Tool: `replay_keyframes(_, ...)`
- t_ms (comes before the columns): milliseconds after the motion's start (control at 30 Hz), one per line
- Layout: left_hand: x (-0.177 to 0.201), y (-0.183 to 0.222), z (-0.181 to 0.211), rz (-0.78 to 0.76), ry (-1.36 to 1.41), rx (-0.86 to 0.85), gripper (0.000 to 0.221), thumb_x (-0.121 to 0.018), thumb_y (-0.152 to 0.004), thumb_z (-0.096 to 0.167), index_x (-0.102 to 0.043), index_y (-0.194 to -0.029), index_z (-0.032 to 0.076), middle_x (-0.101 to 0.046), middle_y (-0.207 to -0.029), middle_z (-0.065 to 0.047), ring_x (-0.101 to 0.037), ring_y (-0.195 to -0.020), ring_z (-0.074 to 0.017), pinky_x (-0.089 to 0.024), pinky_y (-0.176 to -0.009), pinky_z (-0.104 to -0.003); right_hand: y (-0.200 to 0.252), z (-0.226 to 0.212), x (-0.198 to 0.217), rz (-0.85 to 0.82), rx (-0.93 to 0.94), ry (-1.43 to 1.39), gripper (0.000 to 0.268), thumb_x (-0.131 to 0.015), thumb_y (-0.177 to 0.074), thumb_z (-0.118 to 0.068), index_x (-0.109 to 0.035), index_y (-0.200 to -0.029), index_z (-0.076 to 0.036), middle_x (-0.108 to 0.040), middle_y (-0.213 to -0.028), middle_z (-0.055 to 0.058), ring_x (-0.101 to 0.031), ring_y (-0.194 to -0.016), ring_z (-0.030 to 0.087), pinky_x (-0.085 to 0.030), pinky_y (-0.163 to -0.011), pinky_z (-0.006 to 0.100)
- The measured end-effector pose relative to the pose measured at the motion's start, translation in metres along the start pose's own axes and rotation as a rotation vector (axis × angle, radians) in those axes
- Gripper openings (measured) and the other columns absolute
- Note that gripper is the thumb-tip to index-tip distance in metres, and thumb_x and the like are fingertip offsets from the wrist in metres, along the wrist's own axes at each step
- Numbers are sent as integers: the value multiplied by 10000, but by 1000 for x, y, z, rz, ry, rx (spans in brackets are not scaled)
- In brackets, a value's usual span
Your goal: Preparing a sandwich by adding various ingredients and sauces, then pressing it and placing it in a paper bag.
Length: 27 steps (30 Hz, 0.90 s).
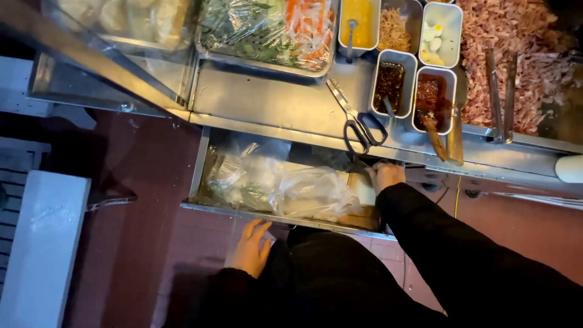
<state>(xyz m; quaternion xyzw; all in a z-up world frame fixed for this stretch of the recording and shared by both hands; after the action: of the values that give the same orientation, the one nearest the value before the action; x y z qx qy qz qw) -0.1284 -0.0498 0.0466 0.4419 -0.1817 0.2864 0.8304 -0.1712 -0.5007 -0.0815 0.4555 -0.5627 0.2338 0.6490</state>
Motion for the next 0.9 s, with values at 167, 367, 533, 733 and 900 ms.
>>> replay_keyframes(167, -16, 31, -19, 19, -30, 13, 476, -531, -1026, 306, -540, -1501, 295, -442, -1597, 47, -577, -1353, -237, -518, -1059, -508, 13, -11, 23, -118, -116, 19, 566, -660, -880, -764, -833, -928, -227, -809, -968, 56, -739, -968, 296, -428, -976, 414)
replay_keyframes(367, -22, 95, -14, -51, 28, 109, 490, -477, -1060, 326, -486, -1549, 295, -403, -1651, 16, -526, -1427, -245, -423, -1193, -449, 47, -10, 57, -139, -119, -95, 524, -704, -899, -663, -852, -1018, -175, -806, -1047, 103, -729, -1016, 316, -532, -849, 420)
replay_keyframes(533, -110, 107, -60, 291, 194, -177, 446, -581, -991, 216, -630, -1434, 192, -632, -1426, -66, -605, -1315, -279, -451, -1139, -439, 109, -9, 69, 136, -231, -529, 301, -752, -936, -440, -767, -870, -147, -787, -919, 47, -723, -916, 270, -525, -873, 406)
replay_keyframes(733, -88, 176, -4, 735, 487, -392, 542, -693, -889, 141, -623, -1427, 130, -680, -1383, -108, -676, -1220, -283, -509, -1069, -380, 261, -162, 141, 276, 297, -1047, 296, -713, -982, -188, -503, -782, -130, -587, -566, 58, -581, -483, 172, -462, -525, 319)
replay_keyframes(900, -39, 238, 20, 805, 785, -523, 891, -708, -881, 94, -220, -1610, -59, -312, -1684, -224, -301, -1586, -327, -207, -1295, -368, 327, -289, 152, -244, 1143, -837, 198, -692, -973, -307, -690, -879, -133, -721, -909, 22, -685, -845, 141, -518, -796, 288)
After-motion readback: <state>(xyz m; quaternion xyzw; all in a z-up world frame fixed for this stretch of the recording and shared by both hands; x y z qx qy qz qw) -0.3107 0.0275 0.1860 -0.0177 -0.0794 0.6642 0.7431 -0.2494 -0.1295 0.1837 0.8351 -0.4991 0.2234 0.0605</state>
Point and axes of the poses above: each hand's wrist, its own y-axis away from the middle knuckle, its own x-axis out of the back of the hand, z = x × y, the point moved 1 cm from there along -y, towards the middle knuckle
